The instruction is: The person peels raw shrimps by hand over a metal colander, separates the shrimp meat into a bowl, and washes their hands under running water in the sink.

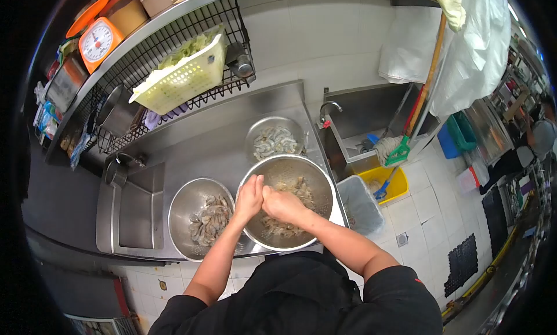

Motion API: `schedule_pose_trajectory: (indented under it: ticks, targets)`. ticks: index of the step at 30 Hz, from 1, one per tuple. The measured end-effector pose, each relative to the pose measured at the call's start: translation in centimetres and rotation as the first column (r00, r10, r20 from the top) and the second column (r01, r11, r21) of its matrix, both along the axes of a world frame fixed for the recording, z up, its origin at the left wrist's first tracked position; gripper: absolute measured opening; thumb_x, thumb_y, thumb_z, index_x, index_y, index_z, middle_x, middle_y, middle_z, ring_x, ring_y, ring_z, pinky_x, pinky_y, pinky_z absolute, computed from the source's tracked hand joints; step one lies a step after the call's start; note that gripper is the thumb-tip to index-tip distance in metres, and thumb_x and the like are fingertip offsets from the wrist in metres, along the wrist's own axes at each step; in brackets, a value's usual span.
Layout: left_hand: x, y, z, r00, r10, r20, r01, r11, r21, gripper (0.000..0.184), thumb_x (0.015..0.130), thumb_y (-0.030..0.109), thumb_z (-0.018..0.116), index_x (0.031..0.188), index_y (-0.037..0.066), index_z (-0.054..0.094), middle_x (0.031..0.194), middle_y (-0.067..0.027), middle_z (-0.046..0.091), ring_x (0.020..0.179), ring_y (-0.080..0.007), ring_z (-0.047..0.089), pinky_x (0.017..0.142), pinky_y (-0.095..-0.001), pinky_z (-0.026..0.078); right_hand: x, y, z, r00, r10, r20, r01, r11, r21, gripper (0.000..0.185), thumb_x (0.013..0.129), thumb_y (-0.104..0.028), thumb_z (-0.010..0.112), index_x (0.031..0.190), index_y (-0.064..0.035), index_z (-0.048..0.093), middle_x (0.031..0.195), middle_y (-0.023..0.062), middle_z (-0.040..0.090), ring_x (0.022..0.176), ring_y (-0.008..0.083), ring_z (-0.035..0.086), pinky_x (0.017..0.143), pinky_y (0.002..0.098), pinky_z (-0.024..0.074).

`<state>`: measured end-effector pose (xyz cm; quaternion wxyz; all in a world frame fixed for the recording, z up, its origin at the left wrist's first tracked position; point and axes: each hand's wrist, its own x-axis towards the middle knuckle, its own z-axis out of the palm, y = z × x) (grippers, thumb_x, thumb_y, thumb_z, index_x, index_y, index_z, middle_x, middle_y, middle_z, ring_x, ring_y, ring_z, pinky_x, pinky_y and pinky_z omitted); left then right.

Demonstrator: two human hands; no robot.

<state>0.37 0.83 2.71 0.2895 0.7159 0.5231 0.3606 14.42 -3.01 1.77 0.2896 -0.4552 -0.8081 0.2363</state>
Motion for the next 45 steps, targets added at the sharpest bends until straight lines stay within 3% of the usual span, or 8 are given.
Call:
schedule_pose_trajectory:
  ticks: [2,3,6,9,11,17,28,45]
  targets:
    - [0.2,0.8,-1.3,0.999,-0.039,0.038,0.04,0.999,-0.035,0.039,0.101,0.034,0.048,0.082,0.0,0.051,0.064,-0.017,0.052,0.057,-0.0322,0.052,0.056,-0.0428,0.041,0.4,-0.1,-0.4,0.997,-0.067,0.045,0.071,0.994,-0.088,0.02,0.09,-0.018,0.051,0.092,0.0018,0.047,0.08,0.0256,0.062,0.071,0.0433,0.062,0.061,0.052,0.0488]
    - [0.3,1.1,-1.6,0.998,-0.039,0.039,0.041,0.999,-0.036,0.039,0.101,0.034,0.048,0.082,0.0,0.051,0.064,-0.017,0.052,0.057,-0.0322,0.052,0.056,-0.0428,0.041,0.6,-0.2,-0.4,0.997,-0.068,0.046,0.072,0.993,-0.089,0.02,0.09,-0.018,0.051,0.092,0.0018,0.047,0.08,0.0256,0.062,0.071,0.0433,0.062,0.061,0.052,0.0488]
    - [-0.1,1.5,-1.5,0.831,0.312,0.46,0.104,0.725,-0.681,0.038,0.102,0.042,0.045,0.085,0.008,0.052,0.059,0.003,0.041,0.047,-0.0079,0.04,0.045,-0.0271,0.035,1.2,-0.5,-0.4,0.994,-0.099,0.041,0.101,0.992,-0.069,0.023,0.091,-0.021,0.051,0.091,0.0019,0.049,0.075,0.0238,0.063,0.066,0.0437,0.062,0.06,0.0524,0.0486]
    - [-0.9,1.9,-3.0,0.614,0.365,0.7,0.262,0.742,-0.617,0.036,0.102,0.039,0.044,0.09,0.006,0.053,0.059,0.001,0.042,0.049,-0.0104,0.042,0.046,-0.0296,0.036,2.3,-0.2,-2.1,0.99,-0.121,0.077,0.13,0.983,-0.126,0.026,0.094,-0.022,0.049,0.093,0.0033,0.05,0.079,0.0269,0.063,0.071,0.0444,0.062,0.065,0.0531,0.0487]
    - [-0.9,1.7,-2.9,0.579,0.354,0.734,0.304,0.742,-0.598,0.031,0.103,0.032,0.044,0.098,0.003,0.056,0.068,-0.0023,0.051,0.06,-0.0136,0.053,0.056,-0.0306,0.045,2.7,-0.2,-3.5,0.956,-0.2,0.214,0.139,0.952,0.271,0.03,0.097,-0.022,0.046,0.103,0.0066,0.051,0.083,0.0304,0.061,0.077,0.0457,0.062,0.071,0.0539,0.048]
    - [0.3,0.4,-2.3,0.448,0.233,0.863,0.348,0.844,-0.408,0.022,0.101,0.011,0.046,0.115,-0.002,0.057,0.094,-0.0104,0.064,0.1,-0.0232,0.064,0.086,-0.0335,0.051,0.1,0.8,-2.1,0.949,-0.16,-0.273,0.13,0.984,-0.125,0.035,0.098,-0.02,0.045,0.112,0.0114,0.052,0.094,0.035,0.061,0.087,0.0492,0.061,0.078,0.0541,0.0477]
    - [0.1,-0.3,-3.6,0.21,0.485,0.849,0.386,0.757,-0.528,0.02,0.098,0.005,0.048,0.113,-0.005,0.056,0.098,-0.0153,0.063,0.103,-0.0276,0.063,0.091,-0.036,0.053,-2.5,0.7,-2.8,0.905,-0.292,-0.308,0.275,0.956,-0.098,0.028,0.088,-0.016,0.057,0.1,0.0098,0.058,0.081,0.0283,0.063,0.078,0.0439,0.064,0.069,0.0482,0.0502]
    - [0.6,-0.2,-3.8,0.51,0.406,0.759,0.308,0.737,-0.601,0.024,0.091,0.002,0.061,0.114,-0.007,0.059,0.098,-0.013,0.065,0.086,-0.0191,0.064,0.072,-0.0306,0.053,-0.2,-0.6,-3.1,0.917,-0.321,-0.236,0.286,0.942,-0.173,0.015,0.083,-0.012,0.056,0.078,0.0008,0.052,0.065,0.0236,0.057,0.062,0.0409,0.059,0.057,0.0461,0.0447]
